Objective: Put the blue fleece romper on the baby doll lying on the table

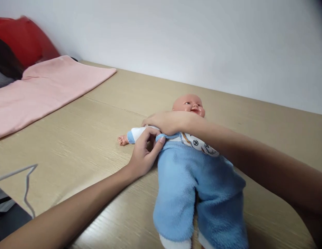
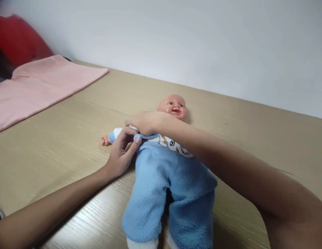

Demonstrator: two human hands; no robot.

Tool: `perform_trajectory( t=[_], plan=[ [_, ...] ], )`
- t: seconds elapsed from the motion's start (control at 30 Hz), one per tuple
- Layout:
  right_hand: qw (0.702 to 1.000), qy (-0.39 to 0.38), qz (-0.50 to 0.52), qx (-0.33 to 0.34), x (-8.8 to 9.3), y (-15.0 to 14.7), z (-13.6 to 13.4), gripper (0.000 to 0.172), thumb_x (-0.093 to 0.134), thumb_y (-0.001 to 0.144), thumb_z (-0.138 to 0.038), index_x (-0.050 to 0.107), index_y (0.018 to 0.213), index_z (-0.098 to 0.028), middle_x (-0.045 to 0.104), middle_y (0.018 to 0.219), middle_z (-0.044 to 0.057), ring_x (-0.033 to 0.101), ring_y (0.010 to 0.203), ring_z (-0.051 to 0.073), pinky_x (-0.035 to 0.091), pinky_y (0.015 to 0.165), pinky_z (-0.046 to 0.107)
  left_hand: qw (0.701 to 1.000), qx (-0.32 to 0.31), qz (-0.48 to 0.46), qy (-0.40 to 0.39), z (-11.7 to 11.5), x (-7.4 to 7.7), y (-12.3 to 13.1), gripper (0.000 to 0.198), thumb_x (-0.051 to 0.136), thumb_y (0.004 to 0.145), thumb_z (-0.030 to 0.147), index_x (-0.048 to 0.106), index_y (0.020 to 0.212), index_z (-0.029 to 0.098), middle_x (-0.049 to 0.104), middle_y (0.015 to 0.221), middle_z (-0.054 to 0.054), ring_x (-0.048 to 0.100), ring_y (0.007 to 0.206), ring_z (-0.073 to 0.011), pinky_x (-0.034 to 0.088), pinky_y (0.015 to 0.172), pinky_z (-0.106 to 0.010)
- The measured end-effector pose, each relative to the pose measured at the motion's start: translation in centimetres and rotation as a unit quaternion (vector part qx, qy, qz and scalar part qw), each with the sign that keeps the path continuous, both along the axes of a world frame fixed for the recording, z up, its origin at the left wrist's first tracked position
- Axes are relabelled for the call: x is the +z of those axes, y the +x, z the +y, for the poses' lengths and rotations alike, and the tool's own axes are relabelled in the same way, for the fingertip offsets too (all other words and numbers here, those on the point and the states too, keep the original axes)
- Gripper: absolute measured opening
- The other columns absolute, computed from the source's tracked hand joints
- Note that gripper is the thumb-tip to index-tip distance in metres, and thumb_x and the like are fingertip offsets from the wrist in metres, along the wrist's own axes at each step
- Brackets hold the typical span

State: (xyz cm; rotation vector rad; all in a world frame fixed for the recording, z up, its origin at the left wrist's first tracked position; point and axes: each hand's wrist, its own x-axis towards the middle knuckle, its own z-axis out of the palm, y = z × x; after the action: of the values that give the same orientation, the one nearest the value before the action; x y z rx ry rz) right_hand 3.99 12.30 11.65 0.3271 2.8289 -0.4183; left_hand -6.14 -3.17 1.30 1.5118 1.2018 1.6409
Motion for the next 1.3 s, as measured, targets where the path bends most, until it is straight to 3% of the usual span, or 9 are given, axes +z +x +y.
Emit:
perform_trajectory(
  t=[0.17, 0.33, 0.53, 0.7, 0.9, 1.03, 1.1, 1.2, 1.3],
  plan=[
    [0.999, 0.027, 0.008, -0.045, 0.3, 0.7, -0.1, 0.014, 0.063, 0.106, -0.022, 0.069, 0.118, -0.019, 0.08, 0.122, 0.012, 0.071, 0.097, 0.028, 0.043, 0.075, 0.037, 1.0, -0.004, 0.018, 0.012, -0.1, 0.3, -0.2, 0.02, 0.071, 0.114, 0.042, 0.067, 0.106, 0.024, 0.064, 0.091, 0.0, 0.057, 0.079, -0.0162, 0.047, 0.071, -0.03],
    [0.987, -0.044, 0.14, -0.059, -0.2, 4.2, 1.1, 0.015, 0.059, 0.097, -0.011, 0.065, 0.105, -0.022, 0.076, 0.109, 0.006, 0.068, 0.095, 0.024, 0.044, 0.081, 0.033, 0.994, -0.061, 0.076, 0.04, -0.7, 0.9, -0.5, 0.01, 0.077, 0.11, 0.031, 0.073, 0.104, 0.024, 0.071, 0.087, -0.002, 0.062, 0.073, -0.0174, 0.051, 0.066, -0.032],
    [0.98, -0.065, 0.171, -0.079, -1.0, 8.9, 1.4, 0.024, 0.058, 0.094, -0.01, 0.068, 0.112, -0.022, 0.074, 0.113, 0.007, 0.07, 0.105, 0.027, 0.049, 0.091, 0.036, 0.963, -0.154, 0.179, 0.13, -1.0, 0.7, -0.7, 0.01, 0.079, 0.108, 0.019, 0.074, 0.115, 0.023, 0.081, 0.092, -0.005, 0.076, 0.077, -0.0191, 0.058, 0.07, -0.031],
    [0.966, -0.081, 0.212, -0.12, -1.7, 11.9, 1.0, 0.032, 0.058, 0.091, -0.012, 0.071, 0.119, -0.021, 0.076, 0.118, 0.008, 0.072, 0.108, 0.028, 0.053, 0.095, 0.038, 0.953, -0.154, 0.207, 0.159, -1.1, 0.5, -0.8, 0.007, 0.078, 0.109, 0.023, 0.074, 0.114, 0.024, 0.085, 0.088, -0.005, 0.08, 0.075, -0.0203, 0.06, 0.071, -0.031],
    [0.943, -0.134, 0.261, -0.159, -2.7, 13.1, 0.5, 0.037, 0.059, 0.088, -0.015, 0.072, 0.122, -0.021, 0.079, 0.12, 0.007, 0.074, 0.113, 0.026, 0.055, 0.098, 0.036, 0.983, -0.093, 0.081, 0.133, -1.0, -1.3, -0.1, 0.013, 0.073, 0.112, 0.022, 0.07, 0.123, 0.028, 0.078, 0.079, 0.003, 0.071, 0.057, -0.0122, 0.058, 0.063, -0.026],
    [0.936, -0.189, 0.243, -0.171, -2.8, 13.4, 0.0, 0.025, 0.065, 0.092, -0.023, 0.072, 0.116, -0.023, 0.079, 0.117, 0.005, 0.072, 0.109, 0.026, 0.055, 0.093, 0.036, 0.991, -0.037, -0.019, 0.13, 0.2, -2.5, 1.7, 0.014, 0.076, 0.113, 0.039, 0.067, 0.117, 0.031, 0.079, 0.087, 0.004, 0.053, 0.046, -0.0065, 0.045, 0.049, -0.022],
    [0.932, -0.217, 0.236, -0.17, -2.7, 13.6, -0.1, 0.023, 0.068, 0.094, -0.028, 0.072, 0.116, -0.022, 0.079, 0.114, 0.004, 0.07, 0.106, 0.026, 0.054, 0.089, 0.036, 0.99, -0.042, -0.075, 0.115, 1.0, -1.9, 2.6, 0.018, 0.077, 0.111, 0.046, 0.065, 0.112, 0.032, 0.074, 0.079, 0.007, 0.041, 0.042, -0.0055, 0.035, 0.044, -0.02],
    [0.928, -0.24, 0.236, -0.157, -2.6, 13.9, -0.1, 0.02, 0.069, 0.093, -0.029, 0.071, 0.112, -0.023, 0.078, 0.114, 0.003, 0.068, 0.106, 0.025, 0.053, 0.09, 0.035, 0.981, -0.1, -0.161, 0.042, 2.6, 0.2, 3.6, 0.024, 0.08, 0.108, 0.053, 0.064, 0.109, 0.035, 0.046, 0.056, 0.012, 0.023, 0.04, -0.0074, 0.023, 0.04, -0.021],
    [0.924, -0.235, 0.261, -0.152, -3.1, 13.8, 0.1, 0.014, 0.061, 0.092, -0.025, 0.067, 0.105, -0.024, 0.074, 0.11, 0.002, 0.066, 0.105, 0.023, 0.051, 0.096, 0.035, 0.965, -0.157, -0.2, -0.061, 4.6, 2.3, 3.7, 0.037, 0.089, 0.098, 0.058, 0.064, 0.105, 0.033, 0.026, 0.052, 0.014, 0.012, 0.043, -0.0086, 0.015, 0.039, -0.022]
  ],
)
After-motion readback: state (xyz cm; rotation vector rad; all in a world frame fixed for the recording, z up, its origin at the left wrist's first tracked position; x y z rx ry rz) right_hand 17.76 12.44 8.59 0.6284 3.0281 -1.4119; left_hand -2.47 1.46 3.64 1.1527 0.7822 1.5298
